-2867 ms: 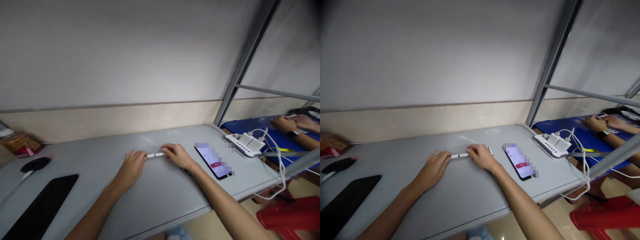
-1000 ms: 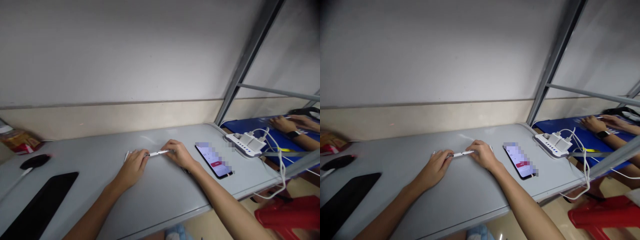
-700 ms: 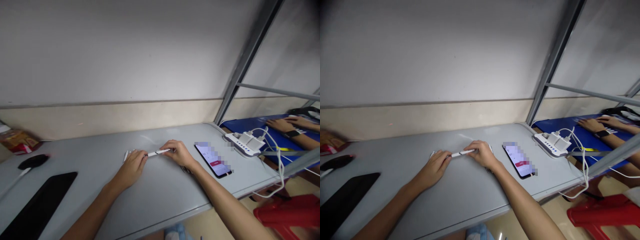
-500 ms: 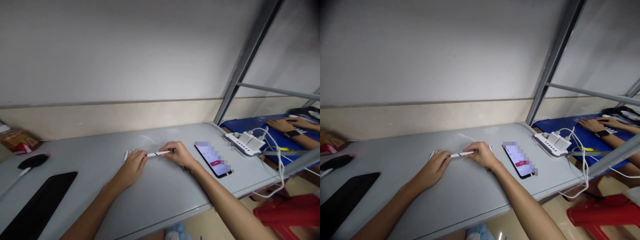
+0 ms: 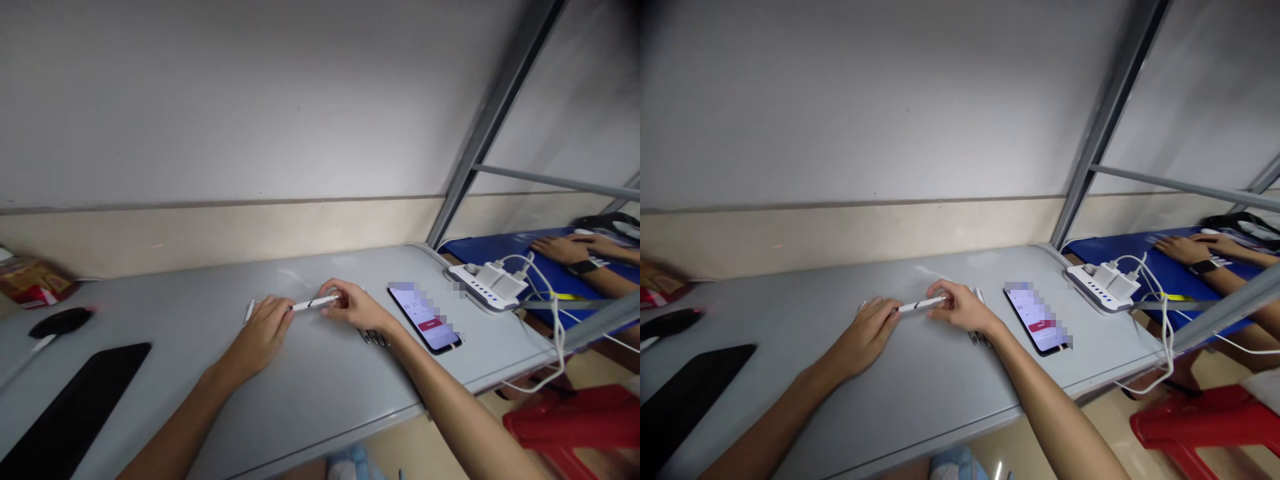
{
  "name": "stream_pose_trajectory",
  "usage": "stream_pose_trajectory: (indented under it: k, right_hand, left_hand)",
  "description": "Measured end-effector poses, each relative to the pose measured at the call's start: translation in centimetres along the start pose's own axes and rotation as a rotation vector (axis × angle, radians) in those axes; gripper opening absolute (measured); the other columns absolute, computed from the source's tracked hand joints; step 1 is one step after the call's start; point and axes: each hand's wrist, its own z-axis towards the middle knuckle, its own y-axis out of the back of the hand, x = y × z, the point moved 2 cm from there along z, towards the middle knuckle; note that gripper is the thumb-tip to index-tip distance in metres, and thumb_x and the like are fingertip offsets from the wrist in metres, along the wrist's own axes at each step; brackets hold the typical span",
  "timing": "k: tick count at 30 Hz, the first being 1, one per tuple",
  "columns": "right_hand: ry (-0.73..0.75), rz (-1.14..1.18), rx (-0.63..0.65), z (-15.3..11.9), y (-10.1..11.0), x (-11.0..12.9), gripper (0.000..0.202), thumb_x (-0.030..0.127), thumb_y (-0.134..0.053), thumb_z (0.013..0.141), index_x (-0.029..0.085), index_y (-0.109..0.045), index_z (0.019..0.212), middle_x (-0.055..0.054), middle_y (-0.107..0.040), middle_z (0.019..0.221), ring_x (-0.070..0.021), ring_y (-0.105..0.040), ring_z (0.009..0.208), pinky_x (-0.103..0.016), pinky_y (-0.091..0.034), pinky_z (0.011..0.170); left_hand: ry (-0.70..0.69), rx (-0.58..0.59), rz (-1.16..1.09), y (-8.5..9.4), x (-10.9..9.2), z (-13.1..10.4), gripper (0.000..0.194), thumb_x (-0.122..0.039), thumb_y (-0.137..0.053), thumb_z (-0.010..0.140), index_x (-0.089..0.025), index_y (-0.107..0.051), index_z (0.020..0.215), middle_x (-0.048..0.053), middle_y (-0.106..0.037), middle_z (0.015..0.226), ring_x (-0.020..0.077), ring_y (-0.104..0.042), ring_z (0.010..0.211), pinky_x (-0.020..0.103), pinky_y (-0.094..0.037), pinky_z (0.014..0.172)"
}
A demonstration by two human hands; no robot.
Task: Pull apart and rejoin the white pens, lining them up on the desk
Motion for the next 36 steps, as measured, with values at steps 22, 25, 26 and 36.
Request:
stream_pose_trajectory:
  k: [22,25,26,36]
  right_hand:
    - [-0.002,-0.099,0.001,0.13,0.09,-0.49,0.030,0.046,-0.058,0.086,0.016,-0.064,0.089,0.003,-0.054,0.063,-0.0101,-0.046,0.057,-0.022,-0.035,0.055]
    - [-0.044,-0.112,0.007,0.14,0.08,-0.61,0.042,0.050,-0.045,0.093,0.015,-0.064,0.079,0.002,-0.052,0.057,-0.0099,-0.044,0.053,-0.023,-0.034,0.054]
    - [-0.028,-0.102,-0.010,0.12,0.11,-0.57,0.037,0.050,-0.051,0.090,0.016,-0.065,0.087,0.003,-0.052,0.059,-0.0100,-0.045,0.054,-0.022,-0.035,0.054]
    - [0.015,-0.136,-0.025,0.00,0.08,-0.29,0.032,0.048,-0.060,0.085,0.018,-0.065,0.096,0.003,-0.055,0.063,-0.0106,-0.047,0.057,-0.022,-0.036,0.056]
  left_hand:
    - [0.000,0.019,-0.009,-0.03,-0.03,-0.04,0.031,-0.036,-0.029,0.099,-0.022,-0.056,0.098,0.003,-0.057,0.089,0.0208,-0.049,0.090,0.039,-0.038,0.086]
    - [-0.003,0.015,-0.010,-0.02,-0.04,-0.13,0.030,-0.036,-0.030,0.099,-0.023,-0.057,0.100,0.002,-0.057,0.091,0.0199,-0.051,0.090,0.038,-0.038,0.088]
    - [-0.003,0.015,-0.010,-0.02,0.00,-0.15,0.029,-0.035,-0.031,0.099,-0.023,-0.057,0.101,0.002,-0.056,0.091,0.0196,-0.051,0.090,0.038,-0.037,0.089]
    - [0.008,0.051,0.008,-0.03,0.02,-0.17,0.031,-0.035,-0.027,0.100,-0.022,-0.055,0.101,0.002,-0.055,0.091,0.0198,-0.050,0.091,0.039,-0.036,0.089]
